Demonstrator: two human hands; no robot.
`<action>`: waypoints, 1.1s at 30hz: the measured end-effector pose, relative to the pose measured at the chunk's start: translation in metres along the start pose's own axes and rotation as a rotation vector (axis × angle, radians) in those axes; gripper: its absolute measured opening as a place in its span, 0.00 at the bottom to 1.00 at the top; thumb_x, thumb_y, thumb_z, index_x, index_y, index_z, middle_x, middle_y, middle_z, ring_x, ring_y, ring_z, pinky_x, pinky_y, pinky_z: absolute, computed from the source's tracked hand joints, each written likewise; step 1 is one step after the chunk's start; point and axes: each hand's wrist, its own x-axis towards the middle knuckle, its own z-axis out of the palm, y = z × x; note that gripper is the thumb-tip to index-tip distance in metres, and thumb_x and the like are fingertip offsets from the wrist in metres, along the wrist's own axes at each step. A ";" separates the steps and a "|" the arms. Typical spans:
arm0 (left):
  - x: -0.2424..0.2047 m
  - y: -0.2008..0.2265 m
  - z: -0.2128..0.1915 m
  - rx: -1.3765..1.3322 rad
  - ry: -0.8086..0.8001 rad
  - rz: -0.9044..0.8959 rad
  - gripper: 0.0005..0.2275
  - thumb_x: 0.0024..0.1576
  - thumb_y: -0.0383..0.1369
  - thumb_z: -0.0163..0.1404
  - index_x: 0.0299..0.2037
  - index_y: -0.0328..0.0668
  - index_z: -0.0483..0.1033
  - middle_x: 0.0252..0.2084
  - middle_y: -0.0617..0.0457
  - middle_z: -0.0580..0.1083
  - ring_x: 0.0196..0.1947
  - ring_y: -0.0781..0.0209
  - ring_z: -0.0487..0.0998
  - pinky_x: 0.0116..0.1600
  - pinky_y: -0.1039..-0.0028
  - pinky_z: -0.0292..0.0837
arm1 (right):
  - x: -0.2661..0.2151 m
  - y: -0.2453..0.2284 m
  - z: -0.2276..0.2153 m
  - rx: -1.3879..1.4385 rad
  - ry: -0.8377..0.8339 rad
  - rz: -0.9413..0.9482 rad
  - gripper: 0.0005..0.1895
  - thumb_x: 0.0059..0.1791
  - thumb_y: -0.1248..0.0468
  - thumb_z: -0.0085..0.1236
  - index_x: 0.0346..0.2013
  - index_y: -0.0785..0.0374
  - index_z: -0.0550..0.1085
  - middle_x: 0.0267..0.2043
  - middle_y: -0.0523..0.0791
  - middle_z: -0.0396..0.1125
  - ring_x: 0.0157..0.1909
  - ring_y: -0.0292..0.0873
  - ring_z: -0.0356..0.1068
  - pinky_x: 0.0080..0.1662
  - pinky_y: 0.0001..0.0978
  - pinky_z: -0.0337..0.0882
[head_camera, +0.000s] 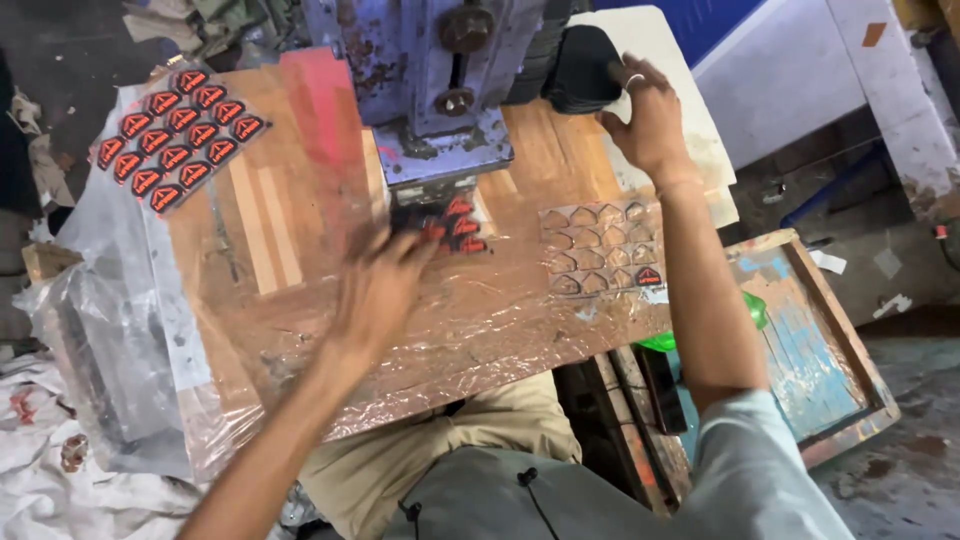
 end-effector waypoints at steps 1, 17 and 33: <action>-0.015 0.007 -0.023 -0.050 -0.005 -0.063 0.18 0.46 0.23 0.53 0.49 0.42 0.83 0.46 0.53 0.79 0.50 0.50 0.77 0.54 0.61 0.75 | 0.007 0.011 0.008 0.004 -0.051 0.024 0.28 0.45 0.66 0.72 0.59 0.66 0.76 0.62 0.57 0.69 0.62 0.62 0.67 0.61 0.49 0.69; -0.094 -0.032 -0.107 0.047 -0.080 -0.506 0.25 0.49 0.49 0.60 0.53 0.43 0.81 0.53 0.48 0.78 0.52 0.45 0.73 0.58 0.53 0.67 | -0.185 -0.230 -0.011 0.050 -0.395 -0.237 0.32 0.49 0.56 0.52 0.67 0.65 0.66 0.74 0.54 0.55 0.77 0.62 0.47 0.74 0.59 0.45; -0.011 -0.024 0.027 -0.069 -0.089 -0.163 0.31 0.60 0.51 0.51 0.68 0.38 0.66 0.74 0.38 0.59 0.74 0.31 0.53 0.72 0.40 0.48 | -0.051 -0.184 0.035 0.241 -0.390 -0.162 0.33 0.54 0.42 0.53 0.64 0.61 0.71 0.69 0.55 0.61 0.75 0.59 0.53 0.74 0.55 0.48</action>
